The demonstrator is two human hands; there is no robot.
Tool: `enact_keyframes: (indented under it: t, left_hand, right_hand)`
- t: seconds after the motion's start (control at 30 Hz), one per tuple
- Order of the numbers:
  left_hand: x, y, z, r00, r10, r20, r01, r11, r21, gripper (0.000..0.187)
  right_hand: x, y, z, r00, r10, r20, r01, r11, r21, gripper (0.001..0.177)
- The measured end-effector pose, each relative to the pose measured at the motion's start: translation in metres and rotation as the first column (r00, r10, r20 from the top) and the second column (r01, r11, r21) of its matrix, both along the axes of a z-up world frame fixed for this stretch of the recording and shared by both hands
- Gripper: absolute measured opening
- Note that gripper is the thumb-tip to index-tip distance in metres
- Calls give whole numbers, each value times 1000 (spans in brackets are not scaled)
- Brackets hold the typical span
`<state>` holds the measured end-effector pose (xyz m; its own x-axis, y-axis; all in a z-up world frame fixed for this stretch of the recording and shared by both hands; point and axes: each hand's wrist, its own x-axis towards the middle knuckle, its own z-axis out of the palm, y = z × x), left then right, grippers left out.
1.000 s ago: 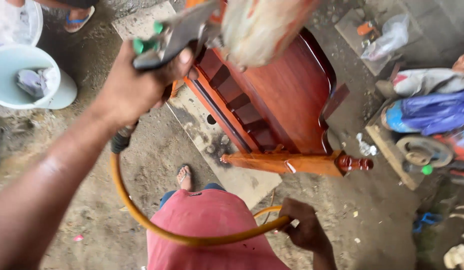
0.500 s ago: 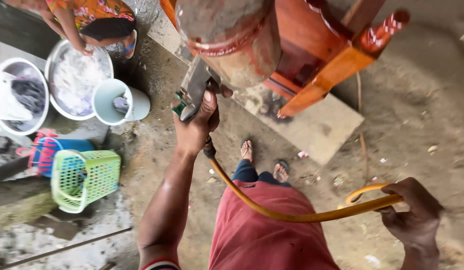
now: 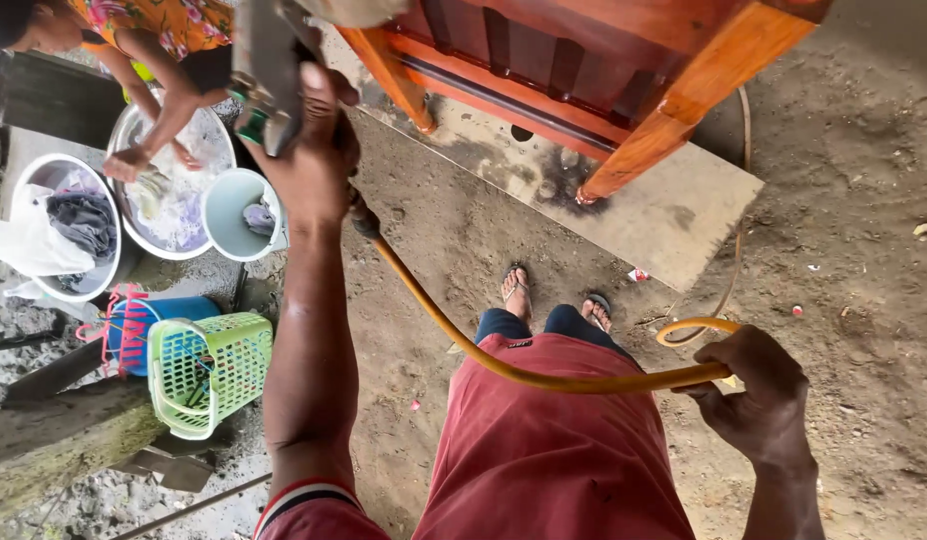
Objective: Applying a varnish finish to a wooden chair using a pneumatic spray gun in a workshop setting.
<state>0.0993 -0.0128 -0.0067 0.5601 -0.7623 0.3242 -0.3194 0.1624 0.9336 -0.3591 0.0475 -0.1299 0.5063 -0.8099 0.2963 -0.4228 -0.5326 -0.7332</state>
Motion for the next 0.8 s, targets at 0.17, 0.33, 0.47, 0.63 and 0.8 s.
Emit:
enact_keyframes:
  t: [0.17,0.33,0.47,0.63,0.8]
  left_hand:
    - [52,7,-16,982,144,-120,-162,975,-152,42]
    - [74,2,-38,966,156,-207,-200,957,-209,40]
    - [68,2,-49,973,36,-230,-78,981,-175,31]
    - [49,19,-74,988,-109,110,102,992,68,31]
    - [12,24,-92,915,-383,125,388,921,-18,34]
  right_hand:
    - [37,10,7,998,45,-41,-46,999,-19,28]
    - [49,20,15,996,49,-76,-52,998,-33,33]
    - [46,31,24,996,30,-86,-35,998,-57,36]
    - [24,52,29,993,-49,-104,42,997,-70,42]
    - [8,70,28,988,-98,-119,92,994,-58,47]
